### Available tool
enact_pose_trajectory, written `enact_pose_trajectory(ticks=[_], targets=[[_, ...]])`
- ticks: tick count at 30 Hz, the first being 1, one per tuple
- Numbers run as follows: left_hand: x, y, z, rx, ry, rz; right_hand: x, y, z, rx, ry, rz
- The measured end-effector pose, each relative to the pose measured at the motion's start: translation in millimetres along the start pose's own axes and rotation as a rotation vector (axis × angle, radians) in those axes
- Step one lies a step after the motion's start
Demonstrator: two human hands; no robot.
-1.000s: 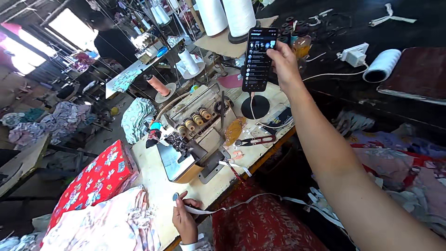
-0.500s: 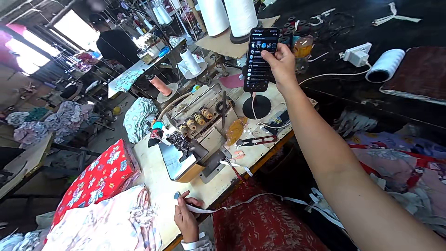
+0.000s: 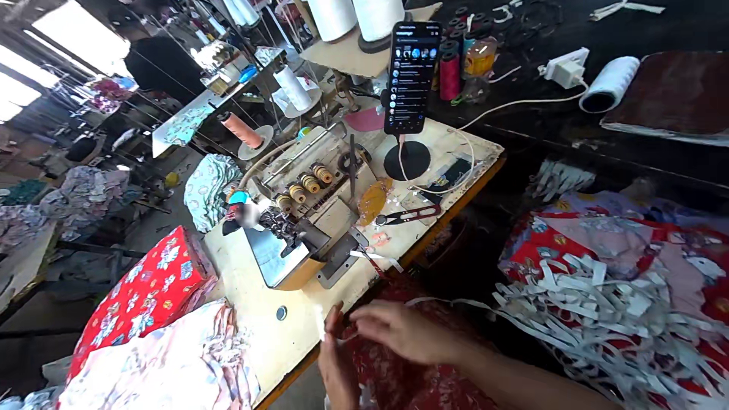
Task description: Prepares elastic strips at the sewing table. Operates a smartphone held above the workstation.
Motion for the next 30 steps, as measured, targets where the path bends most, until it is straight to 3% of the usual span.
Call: enact_pose_trajectory(ticks=[2, 6, 13, 19, 30], targets=[[2.0, 16.1, 19.0, -0.126, -0.004, 0.005, 2.8, 1.1, 33.9, -0.173, 0.057, -0.031], [12.0, 23.1, 10.1, -0.156, -0.038, 0.054, -11.8, -6.3, 40.6, -0.221, 0.065, -0.104], [23.2, 31.9, -17.1, 0.149, 0.225, -0.055, -8.5, -8.6, 57.2, -0.206, -0.07, -0.058], [24.5, 28.9, -36.1, 0.251, 0.294, -0.071, -14.3, -8.8, 33.4, -0.145, 0.023, -0.142], [19.1, 31.3, -38.5, 0.19, 0.254, -0.148, -12.4, -6.3, 19.6, -0.129, 0.109, -0.145]])
Point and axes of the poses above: each hand's wrist, its own y-axis away from the middle knuckle, its own z-axis out of the palm, x = y × z, the point moved 9 cm from there along -y, towards the middle knuckle, and after that the axes turned 5 degrees about -z, right-handed, at the moved point
